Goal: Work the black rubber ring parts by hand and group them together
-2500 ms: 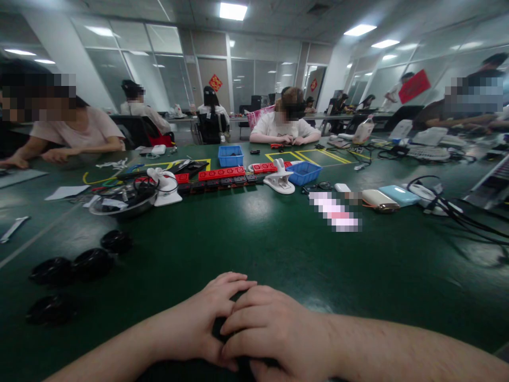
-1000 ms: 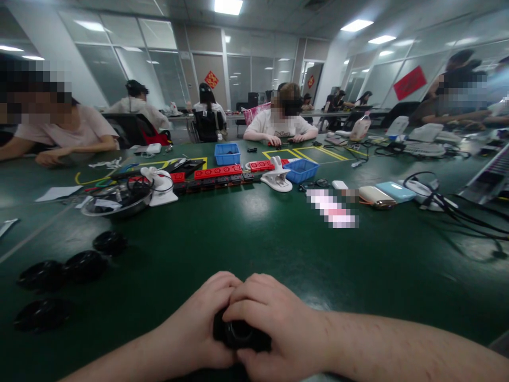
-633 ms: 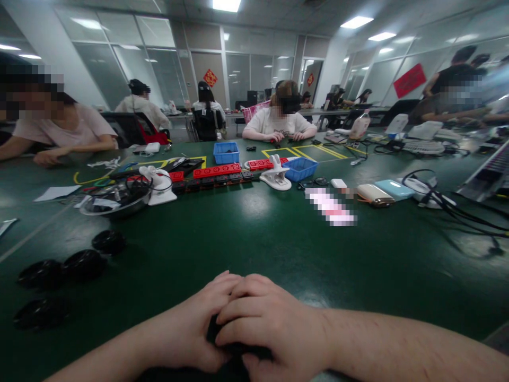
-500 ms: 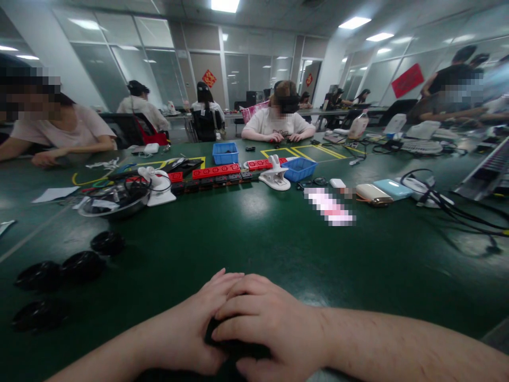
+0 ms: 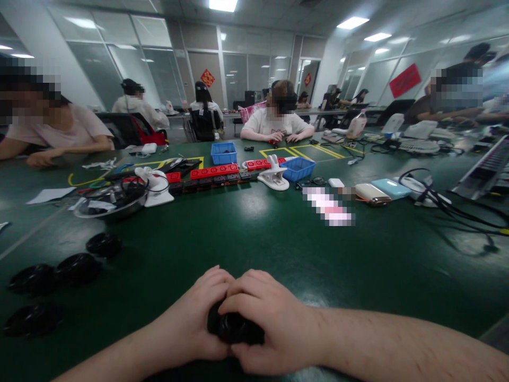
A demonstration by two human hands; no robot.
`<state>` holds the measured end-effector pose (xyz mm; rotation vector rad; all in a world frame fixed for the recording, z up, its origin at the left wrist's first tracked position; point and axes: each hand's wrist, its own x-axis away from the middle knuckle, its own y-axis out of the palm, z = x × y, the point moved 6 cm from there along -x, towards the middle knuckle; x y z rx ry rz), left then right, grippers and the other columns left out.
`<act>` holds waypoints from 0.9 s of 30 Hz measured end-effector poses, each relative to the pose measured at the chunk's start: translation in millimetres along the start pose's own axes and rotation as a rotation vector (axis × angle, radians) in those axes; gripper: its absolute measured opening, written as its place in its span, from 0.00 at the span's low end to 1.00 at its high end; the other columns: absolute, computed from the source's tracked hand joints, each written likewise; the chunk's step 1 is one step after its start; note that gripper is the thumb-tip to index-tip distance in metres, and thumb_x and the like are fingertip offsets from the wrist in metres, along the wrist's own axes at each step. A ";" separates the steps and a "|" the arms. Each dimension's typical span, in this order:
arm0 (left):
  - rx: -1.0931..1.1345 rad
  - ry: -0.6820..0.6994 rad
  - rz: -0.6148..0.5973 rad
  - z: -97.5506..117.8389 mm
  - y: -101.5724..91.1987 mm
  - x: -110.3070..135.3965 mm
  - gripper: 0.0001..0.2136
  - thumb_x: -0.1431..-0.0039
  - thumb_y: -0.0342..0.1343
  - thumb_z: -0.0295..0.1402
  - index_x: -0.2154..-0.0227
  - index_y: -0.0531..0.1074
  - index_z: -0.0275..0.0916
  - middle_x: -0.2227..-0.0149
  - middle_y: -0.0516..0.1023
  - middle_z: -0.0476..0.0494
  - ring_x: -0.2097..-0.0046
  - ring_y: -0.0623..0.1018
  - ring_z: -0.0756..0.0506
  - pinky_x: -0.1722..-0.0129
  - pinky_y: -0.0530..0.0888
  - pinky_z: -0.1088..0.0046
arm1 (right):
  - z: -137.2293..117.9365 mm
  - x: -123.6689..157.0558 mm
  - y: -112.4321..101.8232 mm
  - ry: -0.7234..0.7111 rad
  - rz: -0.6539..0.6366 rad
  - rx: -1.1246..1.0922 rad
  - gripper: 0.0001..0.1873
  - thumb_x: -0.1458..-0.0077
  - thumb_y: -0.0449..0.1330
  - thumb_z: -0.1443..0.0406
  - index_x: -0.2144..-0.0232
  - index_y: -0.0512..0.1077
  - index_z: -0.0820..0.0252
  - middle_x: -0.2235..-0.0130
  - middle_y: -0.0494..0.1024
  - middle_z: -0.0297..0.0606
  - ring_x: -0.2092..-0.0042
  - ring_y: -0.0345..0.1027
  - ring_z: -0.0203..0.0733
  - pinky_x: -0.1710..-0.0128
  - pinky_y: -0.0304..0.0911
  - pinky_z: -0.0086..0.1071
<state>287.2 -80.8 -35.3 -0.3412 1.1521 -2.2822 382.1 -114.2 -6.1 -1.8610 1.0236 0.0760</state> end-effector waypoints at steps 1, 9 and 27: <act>0.028 0.032 -0.005 1.6 -1.0 0.2 0.13 0.62 0.59 0.27 0.69 0.68 0.40 0.63 0.72 0.49 0.57 0.71 0.42 0.43 0.56 0.57 | -3.0 -0.4 -2.7 -0.044 0.021 -0.028 0.16 0.57 0.57 0.65 0.62 0.66 0.62 0.59 0.72 0.39 0.60 0.64 0.39 0.59 0.60 0.33; 0.033 0.126 -0.146 -1.9 5.4 3.6 0.27 0.61 0.56 0.23 0.54 0.69 0.48 0.45 0.66 0.51 0.41 0.61 0.39 0.40 0.48 0.54 | -12.4 -1.1 -4.6 -0.236 0.027 -0.092 0.18 0.59 0.49 0.68 0.63 0.68 0.67 0.61 0.73 0.42 0.58 0.65 0.37 0.53 0.59 0.31; -0.194 -0.103 0.173 -12.6 27.2 15.3 0.30 0.60 0.62 0.47 0.52 0.64 0.41 0.51 0.69 0.36 0.48 0.66 0.29 0.46 0.46 0.36 | 2.4 2.3 5.8 0.016 0.034 0.063 0.24 0.54 0.61 0.53 0.59 0.66 0.62 0.59 0.73 0.40 0.59 0.65 0.41 0.59 0.59 0.34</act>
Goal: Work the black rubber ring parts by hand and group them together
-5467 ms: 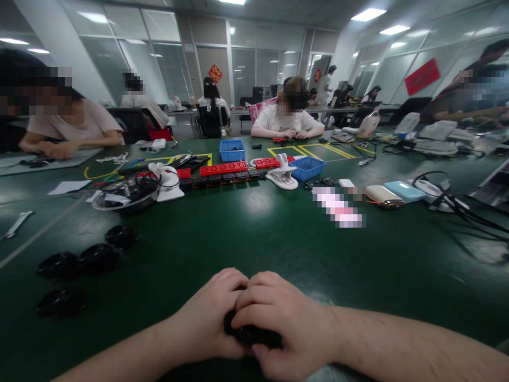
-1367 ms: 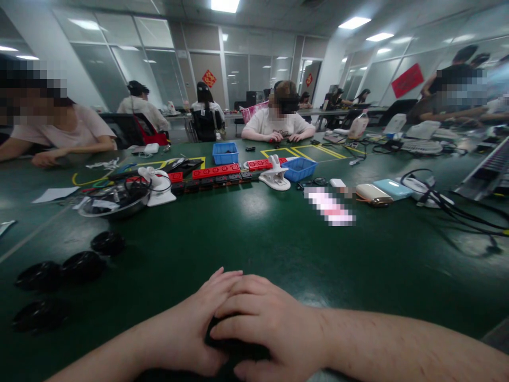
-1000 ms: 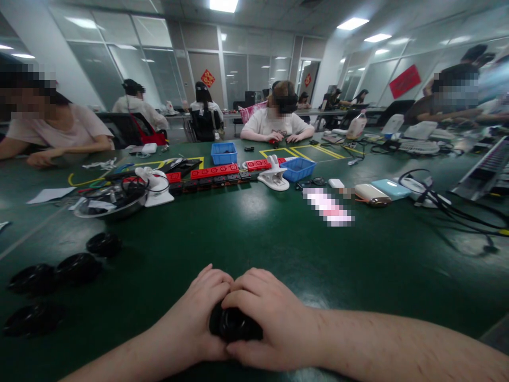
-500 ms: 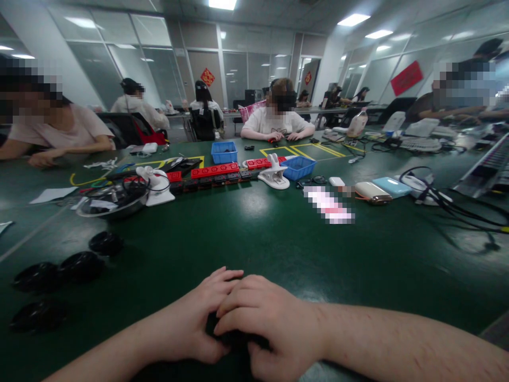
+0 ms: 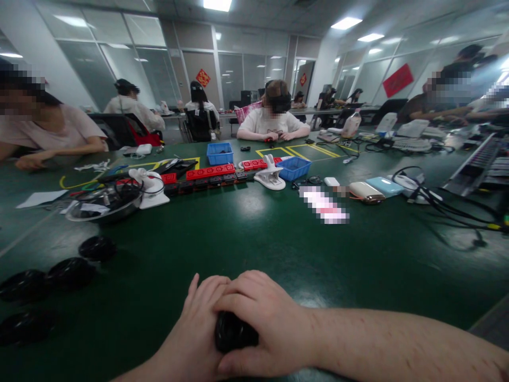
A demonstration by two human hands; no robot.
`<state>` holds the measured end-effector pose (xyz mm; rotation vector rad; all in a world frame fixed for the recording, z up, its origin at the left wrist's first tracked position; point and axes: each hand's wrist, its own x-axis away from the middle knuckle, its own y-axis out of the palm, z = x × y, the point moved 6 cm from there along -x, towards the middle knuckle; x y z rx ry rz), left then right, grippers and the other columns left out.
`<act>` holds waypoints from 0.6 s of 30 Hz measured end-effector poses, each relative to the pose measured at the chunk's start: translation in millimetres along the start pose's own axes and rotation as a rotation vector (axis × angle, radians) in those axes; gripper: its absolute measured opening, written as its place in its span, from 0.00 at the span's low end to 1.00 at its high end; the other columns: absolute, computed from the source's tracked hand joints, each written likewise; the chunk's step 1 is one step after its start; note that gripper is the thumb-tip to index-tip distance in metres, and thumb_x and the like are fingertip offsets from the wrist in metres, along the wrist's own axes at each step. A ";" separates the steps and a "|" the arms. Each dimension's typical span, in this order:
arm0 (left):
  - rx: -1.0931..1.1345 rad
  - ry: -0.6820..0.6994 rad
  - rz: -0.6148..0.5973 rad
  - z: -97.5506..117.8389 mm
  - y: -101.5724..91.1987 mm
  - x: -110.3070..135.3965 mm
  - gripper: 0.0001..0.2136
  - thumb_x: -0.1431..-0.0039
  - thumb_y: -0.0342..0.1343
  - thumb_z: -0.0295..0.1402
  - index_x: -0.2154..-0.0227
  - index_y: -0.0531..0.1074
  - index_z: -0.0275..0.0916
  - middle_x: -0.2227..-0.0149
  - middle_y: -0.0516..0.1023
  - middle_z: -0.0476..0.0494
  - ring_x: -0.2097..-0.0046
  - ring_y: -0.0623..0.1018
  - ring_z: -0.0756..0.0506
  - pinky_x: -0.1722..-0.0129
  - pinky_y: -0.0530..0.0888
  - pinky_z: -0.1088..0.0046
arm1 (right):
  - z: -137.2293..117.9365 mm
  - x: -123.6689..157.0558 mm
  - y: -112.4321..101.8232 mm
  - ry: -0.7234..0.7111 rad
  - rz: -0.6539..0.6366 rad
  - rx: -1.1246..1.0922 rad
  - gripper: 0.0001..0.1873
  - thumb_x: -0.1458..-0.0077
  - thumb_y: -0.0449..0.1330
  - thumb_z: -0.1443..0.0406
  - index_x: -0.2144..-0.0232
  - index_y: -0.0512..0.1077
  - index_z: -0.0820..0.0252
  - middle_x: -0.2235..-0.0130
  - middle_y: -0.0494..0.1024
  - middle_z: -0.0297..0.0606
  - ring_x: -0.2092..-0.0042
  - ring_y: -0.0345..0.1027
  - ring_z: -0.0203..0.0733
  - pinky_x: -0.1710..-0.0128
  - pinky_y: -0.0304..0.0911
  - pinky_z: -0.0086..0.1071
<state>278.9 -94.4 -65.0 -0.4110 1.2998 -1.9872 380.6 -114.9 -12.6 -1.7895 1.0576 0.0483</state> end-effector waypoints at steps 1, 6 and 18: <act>0.002 -0.026 0.018 0.7 -1.7 -0.6 0.25 0.58 0.61 0.43 0.57 0.66 0.41 0.55 0.70 0.38 0.50 0.68 0.31 0.45 0.48 0.38 | 1.5 0.4 1.1 0.011 -0.001 0.008 0.22 0.54 0.61 0.54 0.60 0.66 0.62 0.59 0.73 0.40 0.60 0.65 0.40 0.60 0.59 0.34; 0.020 -0.059 0.041 4.8 -17.3 -9.0 0.14 0.63 0.60 0.33 0.69 0.67 0.40 0.64 0.71 0.45 0.58 0.71 0.37 0.45 0.51 0.42 | 4.0 0.1 0.0 -0.002 -0.008 -0.027 0.16 0.56 0.59 0.63 0.62 0.67 0.62 0.61 0.73 0.39 0.60 0.65 0.39 0.60 0.61 0.33; 0.302 0.243 -0.256 12.5 -25.1 -15.5 0.16 0.58 0.57 0.23 0.63 0.71 0.44 0.50 0.68 0.50 0.45 0.64 0.40 0.42 0.56 0.60 | -11.2 -1.7 -2.5 -0.211 -0.088 -0.135 0.15 0.56 0.49 0.69 0.63 0.66 0.63 0.59 0.73 0.41 0.55 0.66 0.38 0.53 0.60 0.34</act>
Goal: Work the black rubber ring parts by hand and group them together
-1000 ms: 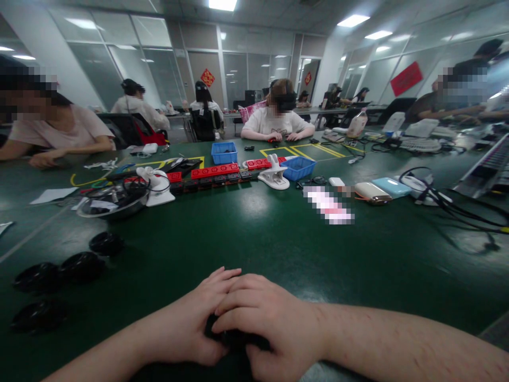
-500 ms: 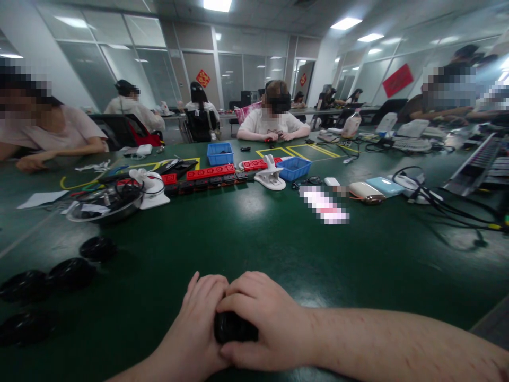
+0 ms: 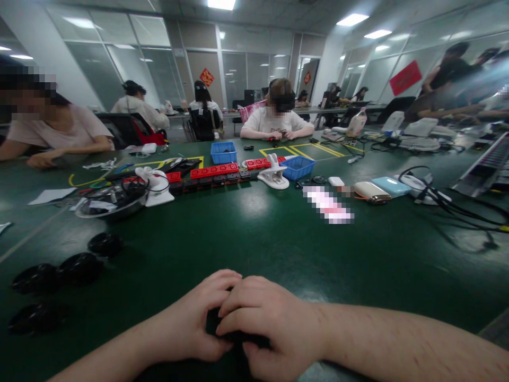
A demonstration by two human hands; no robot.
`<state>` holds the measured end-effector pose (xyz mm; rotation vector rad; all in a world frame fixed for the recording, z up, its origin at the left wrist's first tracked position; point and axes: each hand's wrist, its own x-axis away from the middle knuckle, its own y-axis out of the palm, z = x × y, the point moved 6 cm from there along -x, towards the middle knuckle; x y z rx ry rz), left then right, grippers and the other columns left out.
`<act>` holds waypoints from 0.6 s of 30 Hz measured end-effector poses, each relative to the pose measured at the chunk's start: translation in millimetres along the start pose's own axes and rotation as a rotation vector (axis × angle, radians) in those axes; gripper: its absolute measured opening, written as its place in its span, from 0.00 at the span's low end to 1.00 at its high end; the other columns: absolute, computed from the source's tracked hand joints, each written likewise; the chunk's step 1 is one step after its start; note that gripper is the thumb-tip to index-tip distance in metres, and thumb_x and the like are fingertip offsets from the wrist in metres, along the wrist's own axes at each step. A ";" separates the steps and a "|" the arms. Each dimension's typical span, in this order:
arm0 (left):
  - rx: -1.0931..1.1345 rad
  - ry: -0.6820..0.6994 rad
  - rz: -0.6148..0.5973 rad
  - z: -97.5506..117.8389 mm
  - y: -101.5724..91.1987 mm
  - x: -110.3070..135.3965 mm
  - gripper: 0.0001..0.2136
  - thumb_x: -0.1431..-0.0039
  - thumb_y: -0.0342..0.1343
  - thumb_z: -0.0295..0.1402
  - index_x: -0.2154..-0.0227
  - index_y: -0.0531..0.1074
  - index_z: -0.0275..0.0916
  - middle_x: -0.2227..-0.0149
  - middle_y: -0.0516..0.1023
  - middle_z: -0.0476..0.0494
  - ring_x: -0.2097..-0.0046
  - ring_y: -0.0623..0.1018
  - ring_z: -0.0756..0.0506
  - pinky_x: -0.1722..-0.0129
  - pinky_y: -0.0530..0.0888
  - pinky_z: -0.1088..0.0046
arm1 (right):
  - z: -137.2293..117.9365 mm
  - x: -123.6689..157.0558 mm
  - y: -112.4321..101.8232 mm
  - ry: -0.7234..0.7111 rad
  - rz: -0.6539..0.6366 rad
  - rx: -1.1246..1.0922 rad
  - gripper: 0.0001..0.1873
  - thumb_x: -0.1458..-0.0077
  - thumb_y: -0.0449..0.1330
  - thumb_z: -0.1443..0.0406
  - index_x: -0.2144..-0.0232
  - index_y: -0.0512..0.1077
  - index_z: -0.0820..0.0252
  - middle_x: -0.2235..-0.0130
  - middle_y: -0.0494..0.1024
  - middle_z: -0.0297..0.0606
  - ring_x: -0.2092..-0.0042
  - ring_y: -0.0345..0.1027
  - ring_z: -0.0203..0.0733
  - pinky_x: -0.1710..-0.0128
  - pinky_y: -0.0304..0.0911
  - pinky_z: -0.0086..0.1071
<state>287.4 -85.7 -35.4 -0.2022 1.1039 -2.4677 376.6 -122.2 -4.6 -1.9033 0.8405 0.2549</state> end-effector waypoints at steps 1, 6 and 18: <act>-0.008 -0.004 -0.014 -1.8 2.3 1.2 0.21 0.58 0.57 0.23 0.58 0.70 0.46 0.47 0.66 0.50 0.44 0.62 0.40 0.41 0.54 0.59 | -0.8 -0.3 -1.3 -0.013 0.011 -0.009 0.15 0.55 0.49 0.68 0.62 0.66 0.63 0.58 0.73 0.42 0.54 0.65 0.38 0.52 0.60 0.34; -0.126 -0.089 0.034 -12.8 13.9 5.0 0.41 0.63 0.65 0.40 0.44 0.55 0.42 0.42 0.60 0.39 0.42 0.59 0.32 0.41 0.50 0.47 | 4.4 0.2 -3.7 0.096 0.048 0.056 0.23 0.53 0.58 0.57 0.56 0.65 0.63 0.55 0.71 0.43 0.53 0.64 0.43 0.52 0.59 0.36; -0.074 -0.105 0.141 -3.5 3.3 0.5 0.16 0.64 0.58 0.26 0.67 0.67 0.40 0.63 0.70 0.47 0.57 0.70 0.40 0.44 0.57 0.55 | 6.6 2.3 -3.8 0.146 0.072 0.068 0.17 0.56 0.59 0.65 0.61 0.66 0.64 0.59 0.72 0.41 0.61 0.64 0.39 0.61 0.61 0.32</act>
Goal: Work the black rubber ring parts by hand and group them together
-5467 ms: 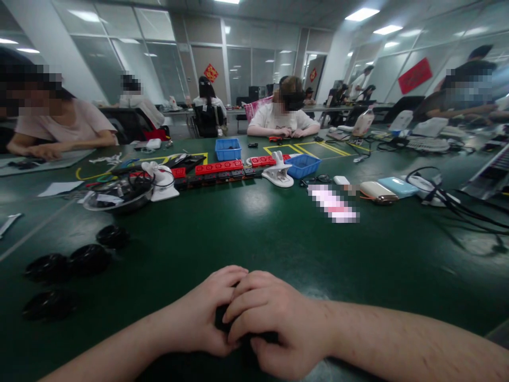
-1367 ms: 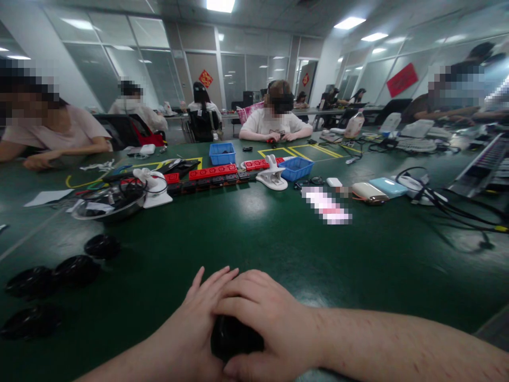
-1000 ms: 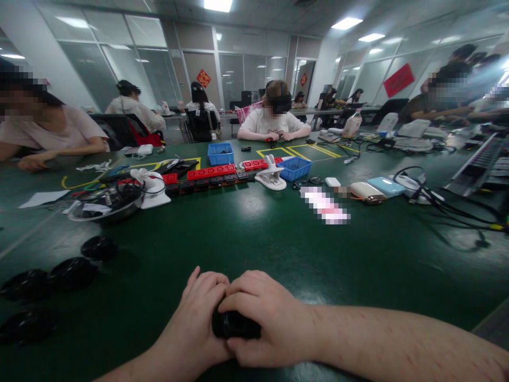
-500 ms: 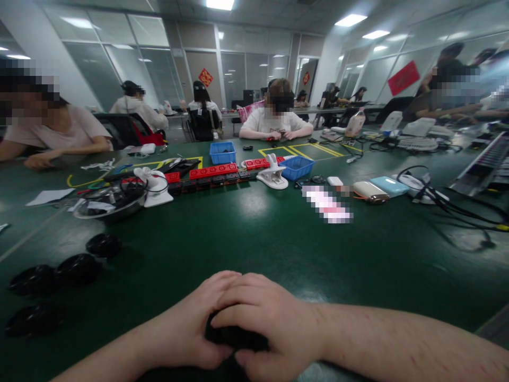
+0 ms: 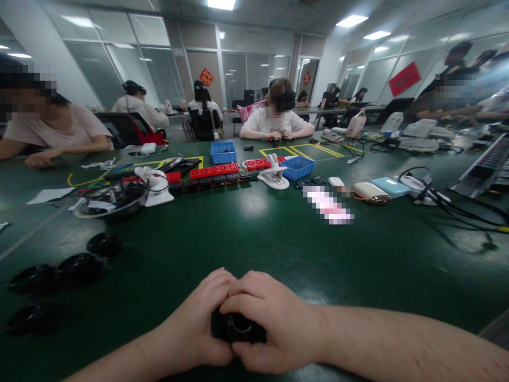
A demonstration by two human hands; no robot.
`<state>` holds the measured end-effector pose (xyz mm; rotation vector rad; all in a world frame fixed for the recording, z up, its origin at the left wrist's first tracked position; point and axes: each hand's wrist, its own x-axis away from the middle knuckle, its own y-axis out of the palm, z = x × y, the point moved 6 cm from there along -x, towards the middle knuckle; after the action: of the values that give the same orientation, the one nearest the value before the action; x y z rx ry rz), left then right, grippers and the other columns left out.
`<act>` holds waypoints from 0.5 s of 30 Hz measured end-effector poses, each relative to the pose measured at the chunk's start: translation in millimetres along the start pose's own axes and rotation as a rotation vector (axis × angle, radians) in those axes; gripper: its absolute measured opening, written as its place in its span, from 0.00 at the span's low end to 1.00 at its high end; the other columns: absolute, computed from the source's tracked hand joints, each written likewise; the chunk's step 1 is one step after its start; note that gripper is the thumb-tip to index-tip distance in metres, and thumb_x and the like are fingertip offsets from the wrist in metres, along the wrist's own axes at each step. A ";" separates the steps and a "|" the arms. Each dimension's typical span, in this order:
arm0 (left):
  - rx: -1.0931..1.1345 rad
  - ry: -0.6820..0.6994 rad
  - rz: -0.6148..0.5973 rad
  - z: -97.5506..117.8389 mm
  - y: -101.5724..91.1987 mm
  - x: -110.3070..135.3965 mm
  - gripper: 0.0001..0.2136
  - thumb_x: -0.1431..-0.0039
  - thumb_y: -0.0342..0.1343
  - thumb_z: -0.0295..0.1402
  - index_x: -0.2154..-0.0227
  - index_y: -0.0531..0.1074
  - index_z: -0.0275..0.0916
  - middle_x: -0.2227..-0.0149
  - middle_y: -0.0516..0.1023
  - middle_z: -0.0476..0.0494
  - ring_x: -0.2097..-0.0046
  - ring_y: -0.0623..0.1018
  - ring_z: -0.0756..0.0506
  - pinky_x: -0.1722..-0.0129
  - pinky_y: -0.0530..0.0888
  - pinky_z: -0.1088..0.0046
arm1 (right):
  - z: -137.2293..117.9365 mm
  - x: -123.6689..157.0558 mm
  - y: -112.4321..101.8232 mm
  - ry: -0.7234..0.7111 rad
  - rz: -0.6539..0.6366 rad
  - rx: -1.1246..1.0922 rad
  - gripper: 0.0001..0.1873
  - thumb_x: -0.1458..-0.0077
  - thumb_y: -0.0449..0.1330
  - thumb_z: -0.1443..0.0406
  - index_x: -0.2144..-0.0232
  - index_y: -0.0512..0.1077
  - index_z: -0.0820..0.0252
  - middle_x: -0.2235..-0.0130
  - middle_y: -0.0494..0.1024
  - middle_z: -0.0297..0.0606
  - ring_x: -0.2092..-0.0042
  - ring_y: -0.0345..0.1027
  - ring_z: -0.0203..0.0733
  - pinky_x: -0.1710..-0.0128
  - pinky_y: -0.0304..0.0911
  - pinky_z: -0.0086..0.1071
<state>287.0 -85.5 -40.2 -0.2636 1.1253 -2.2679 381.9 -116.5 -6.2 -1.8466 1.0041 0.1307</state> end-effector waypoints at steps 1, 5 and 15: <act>0.028 0.030 -0.004 1.0 -0.9 0.2 0.16 0.65 0.56 0.25 0.68 0.67 0.40 0.63 0.70 0.47 0.56 0.70 0.40 0.44 0.59 0.57 | -2.1 -0.1 -1.7 -0.031 0.015 -0.013 0.16 0.55 0.57 0.65 0.60 0.66 0.64 0.59 0.72 0.41 0.60 0.64 0.39 0.60 0.61 0.32; 0.077 0.123 -0.051 3.1 -1.0 0.2 0.17 0.64 0.54 0.22 0.66 0.70 0.41 0.56 0.71 0.48 0.50 0.67 0.40 0.44 0.59 0.61 | -8.4 -0.6 -2.8 -0.142 0.006 -0.037 0.15 0.53 0.50 0.66 0.61 0.66 0.64 0.59 0.72 0.41 0.57 0.64 0.37 0.55 0.59 0.33; -0.126 0.036 -0.185 -7.6 8.2 3.6 0.42 0.60 0.65 0.39 0.41 0.52 0.46 0.39 0.56 0.41 0.40 0.56 0.32 0.42 0.44 0.43 | -9.8 -2.8 0.5 -0.142 -0.047 -0.059 0.20 0.51 0.53 0.62 0.56 0.67 0.69 0.55 0.72 0.44 0.51 0.62 0.39 0.45 0.52 0.33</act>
<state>284.3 -86.4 -51.6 -0.3931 1.3129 -2.3727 376.6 -122.8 -0.3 -1.8851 0.8661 0.2612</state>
